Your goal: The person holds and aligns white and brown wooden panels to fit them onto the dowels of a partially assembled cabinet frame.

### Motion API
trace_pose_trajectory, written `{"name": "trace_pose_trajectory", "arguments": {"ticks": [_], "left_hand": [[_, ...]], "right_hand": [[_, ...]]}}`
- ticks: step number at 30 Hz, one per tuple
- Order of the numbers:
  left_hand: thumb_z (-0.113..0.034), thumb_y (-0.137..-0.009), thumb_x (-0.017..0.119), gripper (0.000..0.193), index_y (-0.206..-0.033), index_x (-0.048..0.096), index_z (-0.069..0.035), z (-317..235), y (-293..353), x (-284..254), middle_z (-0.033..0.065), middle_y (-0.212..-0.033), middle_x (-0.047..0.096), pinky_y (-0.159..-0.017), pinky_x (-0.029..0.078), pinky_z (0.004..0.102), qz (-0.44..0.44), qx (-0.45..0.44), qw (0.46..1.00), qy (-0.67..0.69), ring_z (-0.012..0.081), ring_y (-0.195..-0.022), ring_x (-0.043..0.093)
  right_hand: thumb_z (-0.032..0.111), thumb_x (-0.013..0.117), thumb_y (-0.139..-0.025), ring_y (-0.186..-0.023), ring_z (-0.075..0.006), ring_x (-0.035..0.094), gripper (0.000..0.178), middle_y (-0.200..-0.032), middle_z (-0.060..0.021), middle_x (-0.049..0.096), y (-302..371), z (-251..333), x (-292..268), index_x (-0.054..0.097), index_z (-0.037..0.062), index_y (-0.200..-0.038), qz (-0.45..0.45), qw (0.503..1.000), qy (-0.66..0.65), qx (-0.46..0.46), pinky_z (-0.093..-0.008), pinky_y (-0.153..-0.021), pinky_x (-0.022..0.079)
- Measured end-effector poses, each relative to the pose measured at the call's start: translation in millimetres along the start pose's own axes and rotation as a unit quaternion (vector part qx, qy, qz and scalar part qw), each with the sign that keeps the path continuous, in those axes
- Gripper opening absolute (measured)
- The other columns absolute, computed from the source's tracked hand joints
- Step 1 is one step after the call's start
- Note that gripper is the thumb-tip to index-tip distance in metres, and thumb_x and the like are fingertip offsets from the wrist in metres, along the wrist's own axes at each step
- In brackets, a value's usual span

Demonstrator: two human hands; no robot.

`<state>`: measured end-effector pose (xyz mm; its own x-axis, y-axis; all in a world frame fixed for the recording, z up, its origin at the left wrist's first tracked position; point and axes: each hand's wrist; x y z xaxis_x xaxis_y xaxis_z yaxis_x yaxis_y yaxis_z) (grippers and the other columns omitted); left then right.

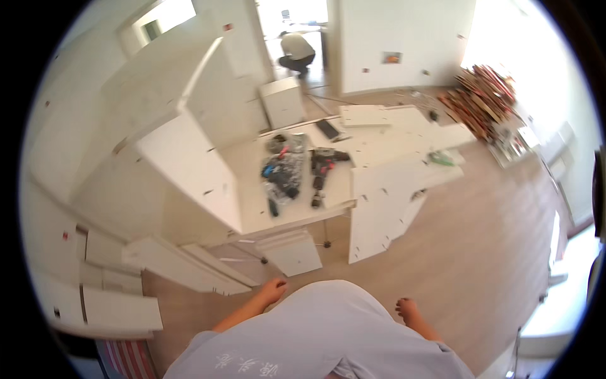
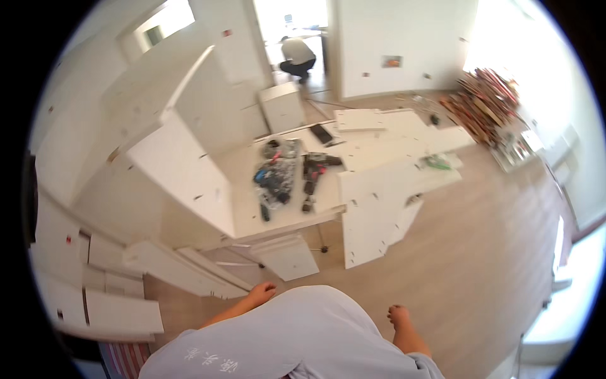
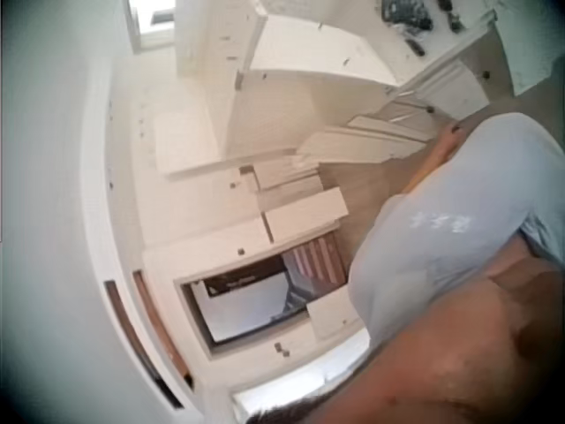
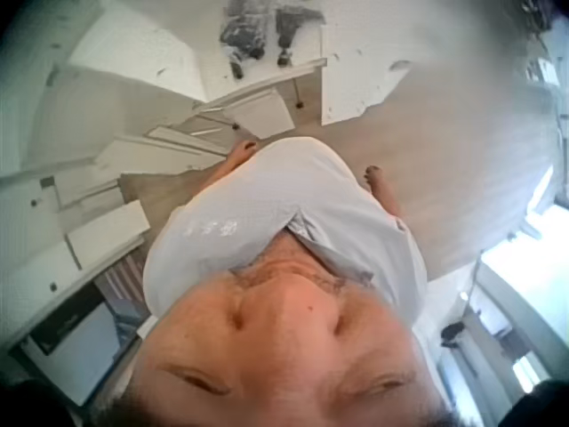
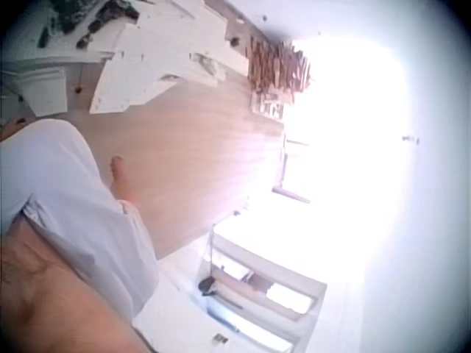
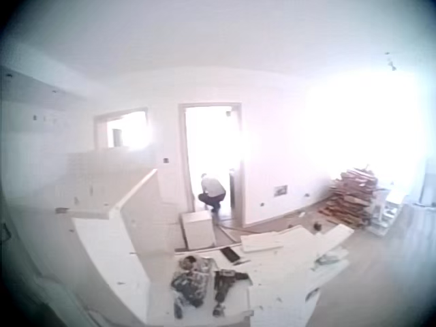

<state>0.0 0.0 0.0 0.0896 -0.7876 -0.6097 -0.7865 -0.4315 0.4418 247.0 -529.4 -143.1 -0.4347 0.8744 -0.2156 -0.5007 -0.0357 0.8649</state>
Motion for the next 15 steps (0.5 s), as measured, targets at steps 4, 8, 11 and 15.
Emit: {"name": "trace_pose_trajectory", "arguments": {"ticks": [4,8,11,15], "left_hand": [[-0.028,-0.094,0.066,0.039,-0.125,0.070,-0.003,88.9,-80.8,98.0,0.0198,-0.115,0.073,-0.094,0.055,0.0427,0.162,0.021,0.984,-0.067,0.0319,-0.108,0.070],[-0.029,-0.094,0.066,0.040,-0.124,0.070,-0.003,138.5,-15.9,27.3,0.0197,-0.115,0.073,-0.094,0.055,0.0429,0.174,-0.115,0.972,-0.111,0.0325,-0.108,0.070],[-0.030,-0.094,0.066,0.040,-0.124,0.070,-0.003,146.1,-9.1,-4.6,0.0197,-0.115,0.073,-0.093,0.055,0.0431,0.158,-0.169,0.966,-0.118,0.0329,-0.108,0.070],[-0.030,-0.094,0.065,0.040,-0.123,0.071,-0.003,120.5,-17.1,-9.0,0.0196,-0.115,0.073,-0.093,0.055,0.0434,0.107,-0.195,0.972,-0.073,0.0335,-0.108,0.070]], "right_hand": [[0.022,0.065,-0.095,-0.072,-0.0240,0.072,0.033,-0.095,-0.0098,0.075,41.4,44.1,-59.0,0.070,0.0039,-0.122,-0.085,0.994,-0.010,-0.065,-0.0375,-0.060,0.055],[0.026,0.067,-0.094,-0.072,-0.0218,0.072,0.033,-0.094,-0.0104,0.076,38.6,25.1,15.1,0.073,0.0023,-0.116,-0.049,0.991,0.057,-0.109,-0.0369,-0.061,0.056],[0.021,0.069,-0.091,-0.082,-0.0220,0.075,0.034,-0.094,-0.0107,0.077,63.0,42.2,8.2,0.073,0.0019,-0.119,-0.026,0.992,0.122,-0.031,-0.0380,-0.069,0.059],[0.024,0.069,-0.092,-0.084,-0.0217,0.075,0.034,-0.096,-0.0134,0.078,9.8,66.0,-15.5,0.074,0.0025,-0.117,-0.012,0.975,0.210,-0.077,-0.0380,-0.072,0.060]]}}
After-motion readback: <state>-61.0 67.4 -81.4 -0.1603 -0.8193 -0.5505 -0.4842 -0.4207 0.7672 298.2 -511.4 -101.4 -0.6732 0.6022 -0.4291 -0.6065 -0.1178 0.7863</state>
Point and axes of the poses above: each hand's wrist, its own y-axis away from the middle knuckle, its own x-axis out of the palm, z = x × y
